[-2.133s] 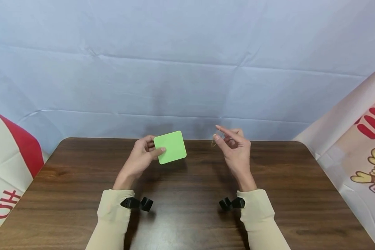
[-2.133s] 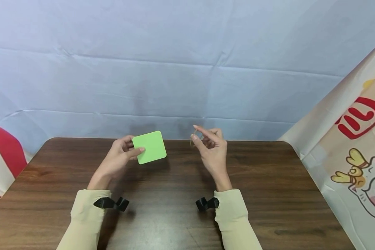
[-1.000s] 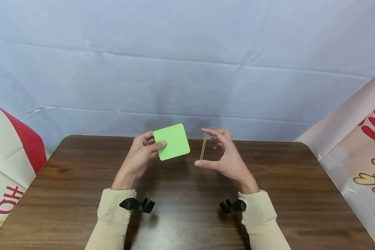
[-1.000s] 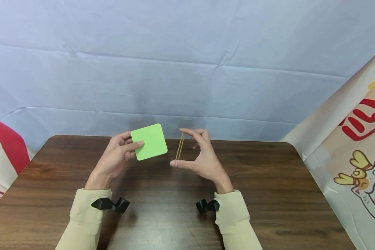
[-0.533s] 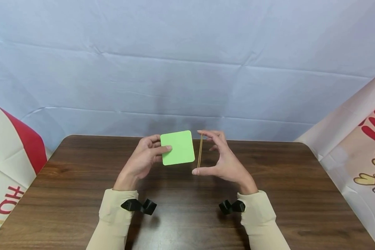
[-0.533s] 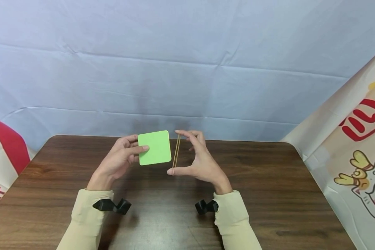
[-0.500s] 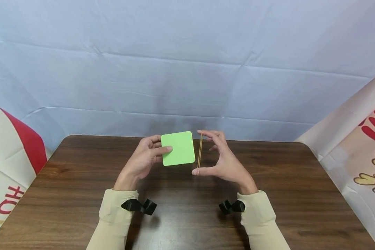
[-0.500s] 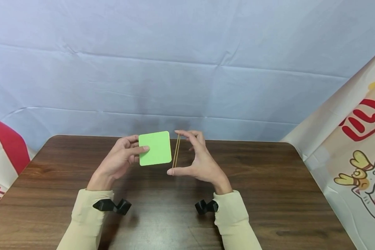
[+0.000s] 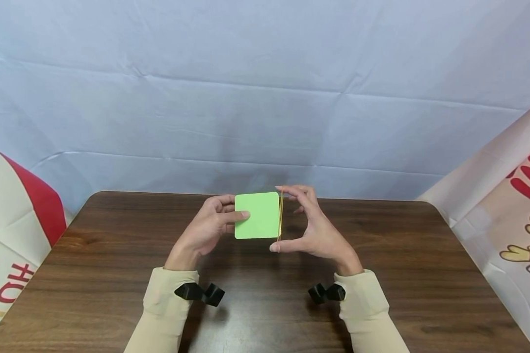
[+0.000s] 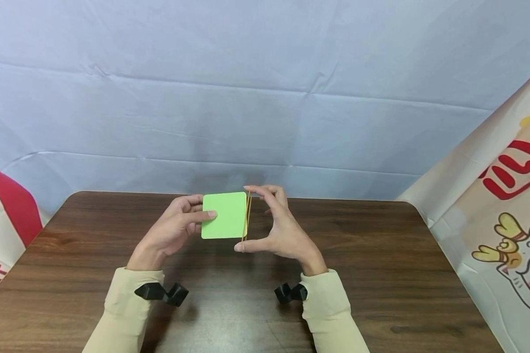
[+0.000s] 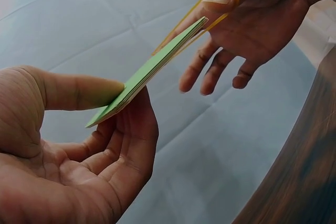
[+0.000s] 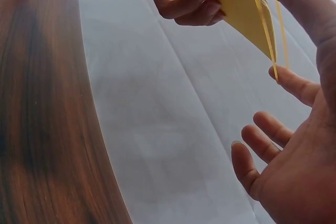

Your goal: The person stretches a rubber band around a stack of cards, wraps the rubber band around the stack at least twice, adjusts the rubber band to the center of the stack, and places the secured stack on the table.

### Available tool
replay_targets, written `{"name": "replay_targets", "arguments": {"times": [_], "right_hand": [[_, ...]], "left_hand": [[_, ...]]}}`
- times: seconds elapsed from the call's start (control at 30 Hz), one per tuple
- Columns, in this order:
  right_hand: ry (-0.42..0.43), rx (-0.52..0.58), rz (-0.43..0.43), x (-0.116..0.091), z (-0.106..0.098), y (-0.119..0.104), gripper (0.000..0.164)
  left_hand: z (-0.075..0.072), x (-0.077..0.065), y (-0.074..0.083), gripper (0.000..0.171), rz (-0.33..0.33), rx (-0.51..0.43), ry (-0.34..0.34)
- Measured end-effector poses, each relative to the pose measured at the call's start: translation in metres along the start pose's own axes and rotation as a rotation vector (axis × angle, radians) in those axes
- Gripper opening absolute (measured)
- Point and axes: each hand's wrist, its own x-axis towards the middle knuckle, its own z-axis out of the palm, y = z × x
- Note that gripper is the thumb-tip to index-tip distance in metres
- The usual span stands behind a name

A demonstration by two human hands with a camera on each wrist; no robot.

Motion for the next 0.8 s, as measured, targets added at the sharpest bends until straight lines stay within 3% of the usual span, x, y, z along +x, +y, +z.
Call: {"name": "replay_targets", "arguments": {"times": [0.8], "right_hand": [[-0.057,0.01,-0.014,-0.0017,0.0029,-0.0024,0.109]], "left_hand": [[0.0054,-0.0004,-0.0011,0.035,-0.022,-0.005,-0.057]]}}
